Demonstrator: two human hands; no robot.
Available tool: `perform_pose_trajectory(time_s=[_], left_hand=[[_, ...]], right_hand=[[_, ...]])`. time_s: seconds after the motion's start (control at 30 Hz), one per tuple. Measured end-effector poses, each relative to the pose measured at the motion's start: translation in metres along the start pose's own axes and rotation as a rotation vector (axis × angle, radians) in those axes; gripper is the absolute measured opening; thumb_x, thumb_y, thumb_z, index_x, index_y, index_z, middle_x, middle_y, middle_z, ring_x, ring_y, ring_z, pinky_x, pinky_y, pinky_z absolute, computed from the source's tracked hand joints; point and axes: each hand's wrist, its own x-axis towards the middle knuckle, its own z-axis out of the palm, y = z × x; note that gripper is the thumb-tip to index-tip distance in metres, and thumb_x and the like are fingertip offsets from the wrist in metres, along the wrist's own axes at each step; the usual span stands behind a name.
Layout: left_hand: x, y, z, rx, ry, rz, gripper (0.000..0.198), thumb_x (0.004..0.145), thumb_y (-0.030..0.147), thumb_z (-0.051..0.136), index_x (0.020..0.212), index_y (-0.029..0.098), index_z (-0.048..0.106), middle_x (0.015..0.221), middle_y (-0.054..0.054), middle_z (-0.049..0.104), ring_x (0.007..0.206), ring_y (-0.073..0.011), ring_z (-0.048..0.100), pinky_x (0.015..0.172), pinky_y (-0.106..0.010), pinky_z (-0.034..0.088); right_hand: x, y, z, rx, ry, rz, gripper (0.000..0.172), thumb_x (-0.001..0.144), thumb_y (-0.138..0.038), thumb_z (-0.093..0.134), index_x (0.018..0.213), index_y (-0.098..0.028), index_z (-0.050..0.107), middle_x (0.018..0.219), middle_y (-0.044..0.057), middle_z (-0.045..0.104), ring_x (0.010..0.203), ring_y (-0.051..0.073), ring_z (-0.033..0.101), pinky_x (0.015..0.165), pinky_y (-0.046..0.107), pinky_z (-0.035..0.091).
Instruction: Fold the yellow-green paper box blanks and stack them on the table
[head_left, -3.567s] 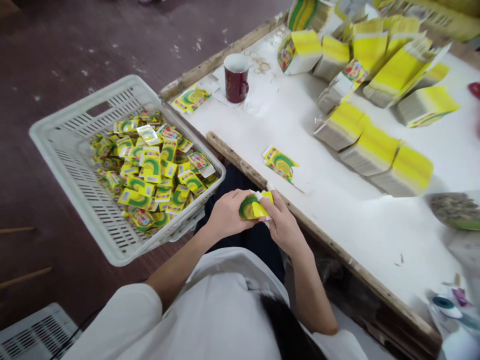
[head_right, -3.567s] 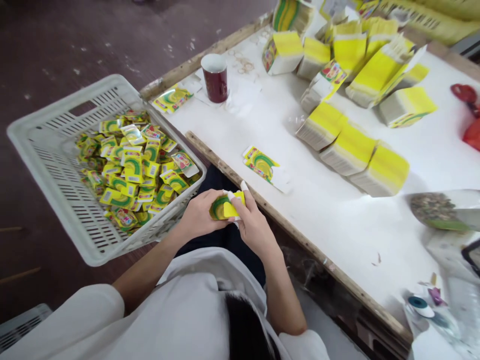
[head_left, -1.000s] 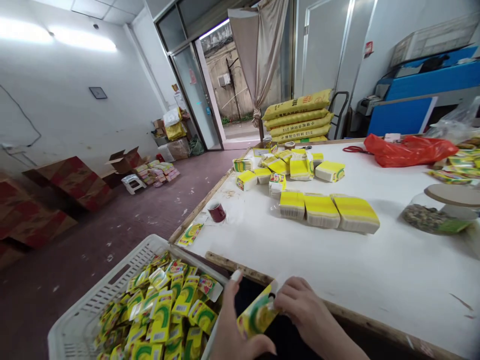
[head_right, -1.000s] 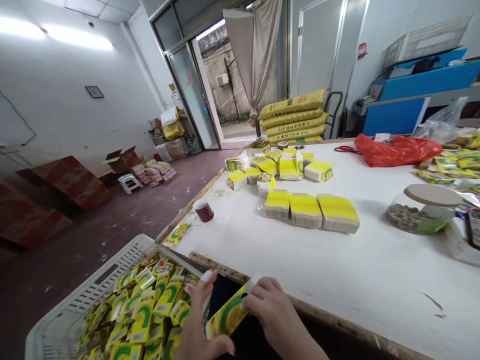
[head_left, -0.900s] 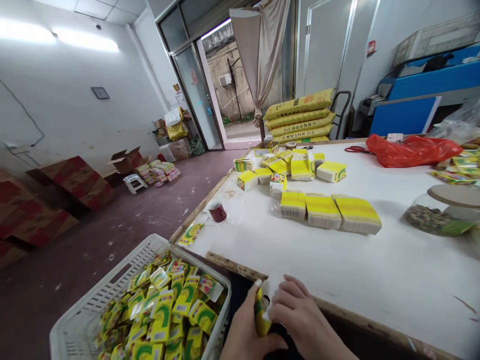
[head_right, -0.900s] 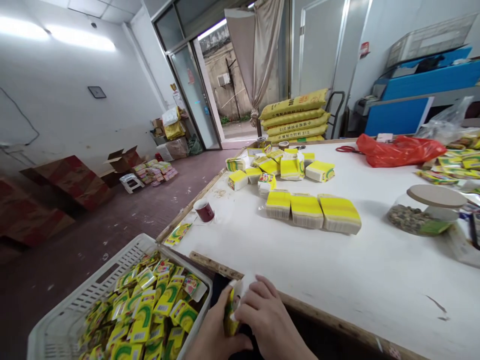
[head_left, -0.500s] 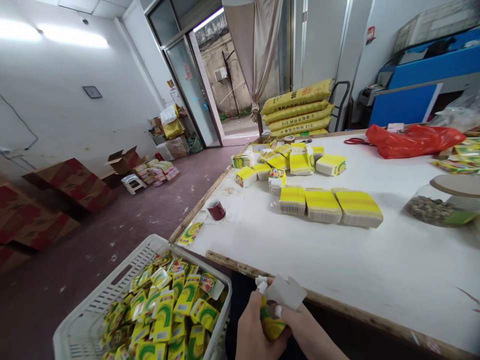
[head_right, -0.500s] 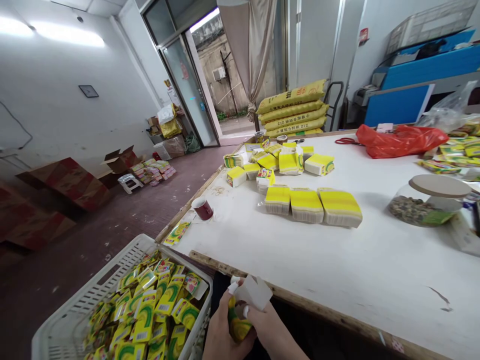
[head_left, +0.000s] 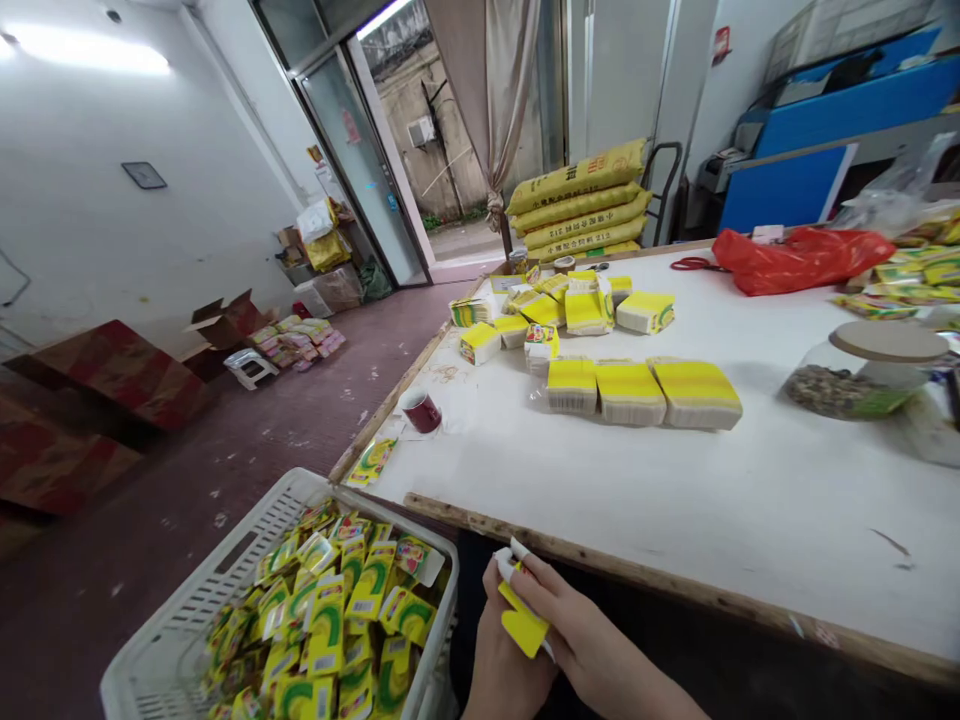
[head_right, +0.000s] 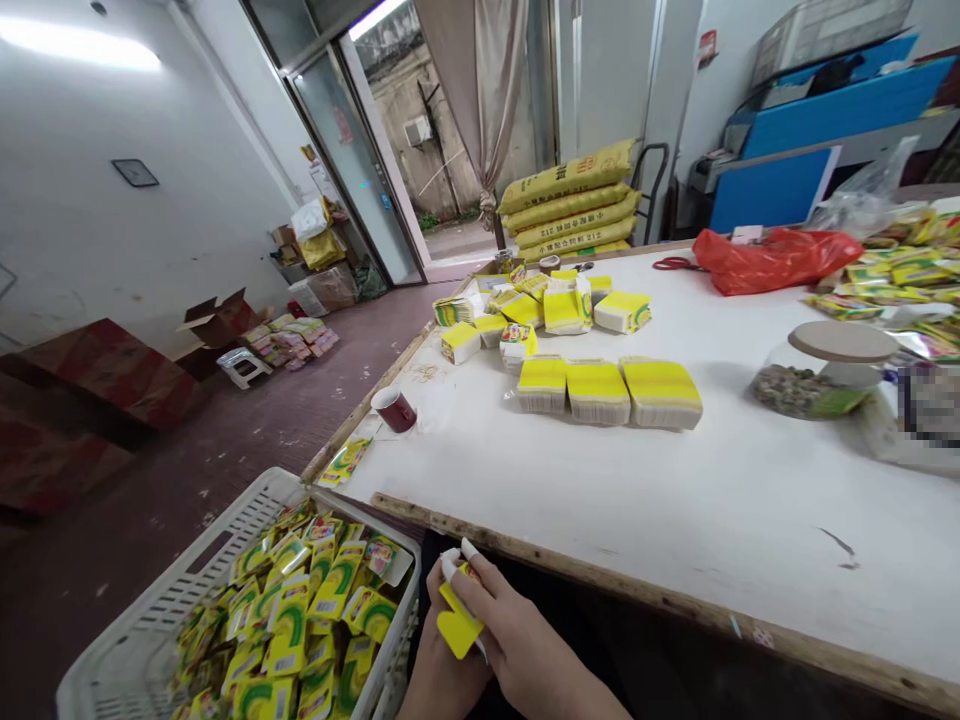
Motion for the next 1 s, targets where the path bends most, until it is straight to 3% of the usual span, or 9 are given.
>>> perform_pose_trajectory(time_s=[0.13, 0.23, 0.37, 0.53, 0.67, 0.77, 0.87, 0.93, 1.0], left_hand=[[-0.003, -0.014, 0.005, 0.083, 0.19, 0.012, 0.065, 0.078, 0.025, 0.065, 0.135, 0.016, 0.037, 0.129, -0.022, 0.059, 0.116, -0.0314, 0.064, 0.1, -0.05, 0.053], [-0.001, -0.008, -0.01, 0.086, 0.118, -0.004, 0.054, 0.079, 0.026, 0.066, 0.129, 0.017, 0.047, 0.12, -0.016, 0.066, 0.11, -0.0302, 0.067, 0.095, -0.047, 0.056], [0.004, 0.007, -0.034, 0.099, 0.037, 0.012, 0.051, 0.076, 0.034, 0.072, 0.122, 0.017, 0.057, 0.11, -0.014, 0.072, 0.098, -0.0293, 0.071, 0.086, -0.042, 0.06], [0.01, 0.02, -0.042, 0.061, -0.109, -0.017, 0.053, 0.069, 0.033, 0.079, 0.116, 0.017, 0.062, 0.1, -0.009, 0.075, 0.085, -0.0253, 0.073, 0.076, -0.036, 0.061], [0.018, 0.026, -0.043, 0.089, -0.073, 0.043, 0.051, 0.069, 0.031, 0.079, 0.116, 0.018, 0.063, 0.101, -0.008, 0.075, 0.087, -0.0255, 0.072, 0.078, -0.037, 0.06], [0.021, 0.024, -0.041, 0.082, -0.028, 0.047, 0.052, 0.074, 0.033, 0.076, 0.121, 0.018, 0.06, 0.108, -0.01, 0.073, 0.096, -0.0269, 0.071, 0.087, -0.04, 0.059], [0.019, 0.012, -0.039, -0.023, 0.008, -0.017, 0.06, 0.076, 0.039, 0.077, 0.127, 0.017, 0.056, 0.116, -0.013, 0.071, 0.104, -0.0282, 0.07, 0.091, -0.04, 0.059], [0.017, -0.002, -0.046, -0.067, 0.083, -0.077, 0.064, 0.076, 0.043, 0.077, 0.129, 0.016, 0.054, 0.12, -0.014, 0.068, 0.108, -0.0292, 0.069, 0.094, -0.041, 0.058], [0.017, -0.018, -0.065, -0.021, 0.245, -0.144, 0.067, 0.075, 0.049, 0.076, 0.129, 0.016, 0.053, 0.119, -0.014, 0.066, 0.109, -0.0316, 0.067, 0.097, -0.047, 0.056]], right_hand=[[0.006, 0.005, -0.005, -0.134, 0.089, -0.056, 0.052, 0.097, -0.017, 0.037, 0.145, -0.028, 0.055, 0.16, 0.01, 0.042, 0.147, 0.024, 0.042, 0.12, 0.04, 0.036], [0.01, 0.012, -0.013, -0.244, 0.099, -0.036, 0.059, 0.091, -0.011, 0.042, 0.147, -0.025, 0.052, 0.159, 0.013, 0.042, 0.148, 0.027, 0.04, 0.12, 0.044, 0.037], [0.009, 0.012, -0.027, -0.403, -0.102, 0.025, 0.061, 0.085, -0.005, 0.052, 0.142, -0.024, 0.056, 0.165, 0.017, 0.03, 0.143, 0.033, 0.046, 0.115, 0.044, 0.043], [0.007, -0.004, -0.051, -0.388, -0.189, 0.006, 0.034, 0.086, -0.011, 0.061, 0.116, -0.024, 0.071, 0.143, 0.014, 0.055, 0.138, 0.03, 0.052, 0.111, 0.042, 0.046], [0.012, -0.014, -0.053, -0.293, -0.098, 0.002, 0.03, 0.078, -0.008, 0.064, 0.104, -0.022, 0.066, 0.131, 0.01, 0.058, 0.122, 0.026, 0.061, 0.105, 0.041, 0.049], [0.018, -0.01, -0.04, -0.175, 0.023, -0.002, 0.043, 0.077, -0.005, 0.061, 0.117, -0.021, 0.057, 0.132, 0.012, 0.058, 0.119, 0.025, 0.061, 0.105, 0.042, 0.048], [0.026, -0.003, -0.036, -0.079, 0.066, -0.003, 0.072, 0.077, -0.013, 0.068, 0.142, -0.019, 0.038, 0.13, 0.014, 0.06, 0.118, 0.026, 0.062, 0.103, 0.044, 0.05], [0.036, 0.0, -0.048, -0.113, 0.09, -0.033, 0.086, 0.076, -0.022, 0.076, 0.149, -0.02, 0.03, 0.14, 0.018, 0.055, 0.124, 0.029, 0.06, 0.104, 0.047, 0.049], [0.05, 0.002, -0.073, -0.242, 0.147, -0.048, 0.083, 0.079, -0.031, 0.077, 0.149, -0.02, 0.033, 0.148, 0.02, 0.049, 0.128, 0.031, 0.058, 0.106, 0.048, 0.048]])
